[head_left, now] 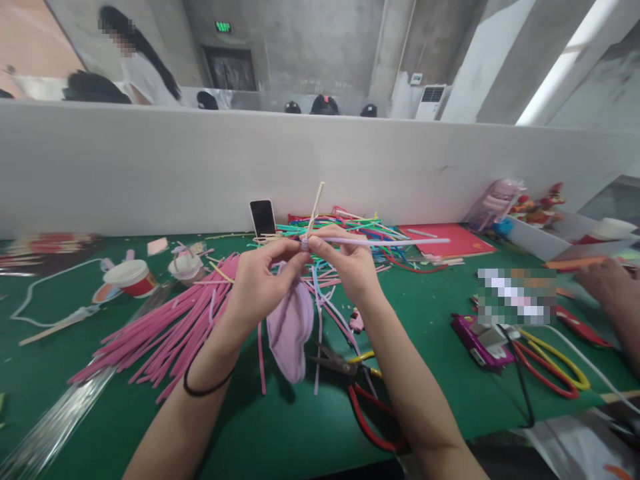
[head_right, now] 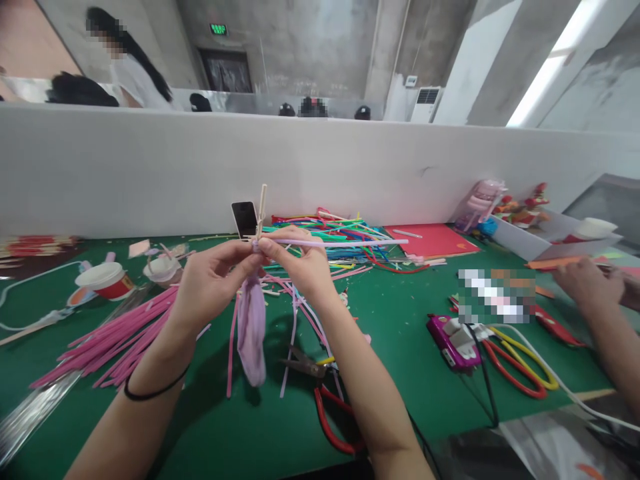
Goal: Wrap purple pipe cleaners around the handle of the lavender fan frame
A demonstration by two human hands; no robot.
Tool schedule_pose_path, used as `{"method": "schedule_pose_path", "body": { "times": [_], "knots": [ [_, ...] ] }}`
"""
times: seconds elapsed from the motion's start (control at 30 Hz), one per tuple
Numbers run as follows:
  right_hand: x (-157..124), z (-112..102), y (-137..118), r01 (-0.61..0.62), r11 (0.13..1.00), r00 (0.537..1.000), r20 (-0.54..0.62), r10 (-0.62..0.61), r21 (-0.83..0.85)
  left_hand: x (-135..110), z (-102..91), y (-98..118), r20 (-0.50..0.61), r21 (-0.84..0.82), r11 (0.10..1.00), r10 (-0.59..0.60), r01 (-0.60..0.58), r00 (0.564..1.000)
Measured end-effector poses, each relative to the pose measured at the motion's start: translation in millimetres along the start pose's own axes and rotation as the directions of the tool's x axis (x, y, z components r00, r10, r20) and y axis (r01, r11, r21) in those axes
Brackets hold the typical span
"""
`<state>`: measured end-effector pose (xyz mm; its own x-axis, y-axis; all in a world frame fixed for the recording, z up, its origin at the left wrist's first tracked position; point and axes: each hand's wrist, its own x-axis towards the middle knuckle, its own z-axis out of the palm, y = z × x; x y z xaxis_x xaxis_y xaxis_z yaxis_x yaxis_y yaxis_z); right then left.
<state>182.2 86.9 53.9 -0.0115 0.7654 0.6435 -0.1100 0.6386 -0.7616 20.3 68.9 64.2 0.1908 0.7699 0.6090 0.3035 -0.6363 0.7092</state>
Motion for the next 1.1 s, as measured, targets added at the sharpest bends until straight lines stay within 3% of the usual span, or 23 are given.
{"method": "schedule_pose_path", "body": {
  "times": [0.1, 0.2, 0.4, 0.47, 0.53, 0.7, 0.83, 0.97, 1.1],
  "knots": [
    [-2, 4, -2, 0.015, 0.997, 0.999, -0.047, -0.018, -0.070, -2, 3.3, 3, -0.093, -0.006, 0.999, -0.042, 0.042, 0.995],
    [-3, 5, -4, -0.007, 0.996, 0.999, -0.037, 0.004, -0.085, -3, 2.8, 7, -0.100, 0.010, 0.999, -0.050, 0.051, 0.994],
    [-3, 3, -6, -0.042, 0.998, 0.998, 0.054, 0.040, 0.043, 1, -9.6, 10, 0.044, -0.024, 1.000, -0.013, 0.014, 0.999],
    [-2, 2, -4, -0.028, 1.000, 0.998, 0.055, 0.029, -0.011, 3, -12.7, 9, 0.139, 0.006, 1.000, -0.012, 0.011, 0.990],
    [-2, 1, 0, 0.007, 0.995, 1.000, 0.020, -0.005, -0.104, 4, -12.2, 8, 0.166, 0.049, 0.999, -0.024, 0.016, 0.986],
    [-3, 4, 2, 0.081, 0.969, 0.994, -0.054, -0.096, -0.231, -3, 1.2, 9, -0.080, 0.136, 0.989, -0.045, 0.055, 0.996],
    [-5, 7, -4, 0.051, 0.988, 0.998, -0.030, -0.056, -0.148, -7, 3.9, 12, -0.139, 0.119, 0.993, 0.007, 0.010, 0.990],
    [-6, 6, -7, 0.038, 0.997, 0.999, 0.003, -0.037, -0.061, -5, -5.8, 12, -0.040, 0.075, 0.997, 0.031, -0.028, 0.999],
    [-5, 4, -5, 0.024, 0.993, 1.000, 0.011, -0.023, -0.117, -1, -9.0, 10, 0.094, 0.107, 0.993, 0.043, -0.053, 0.995]
  ]
}}
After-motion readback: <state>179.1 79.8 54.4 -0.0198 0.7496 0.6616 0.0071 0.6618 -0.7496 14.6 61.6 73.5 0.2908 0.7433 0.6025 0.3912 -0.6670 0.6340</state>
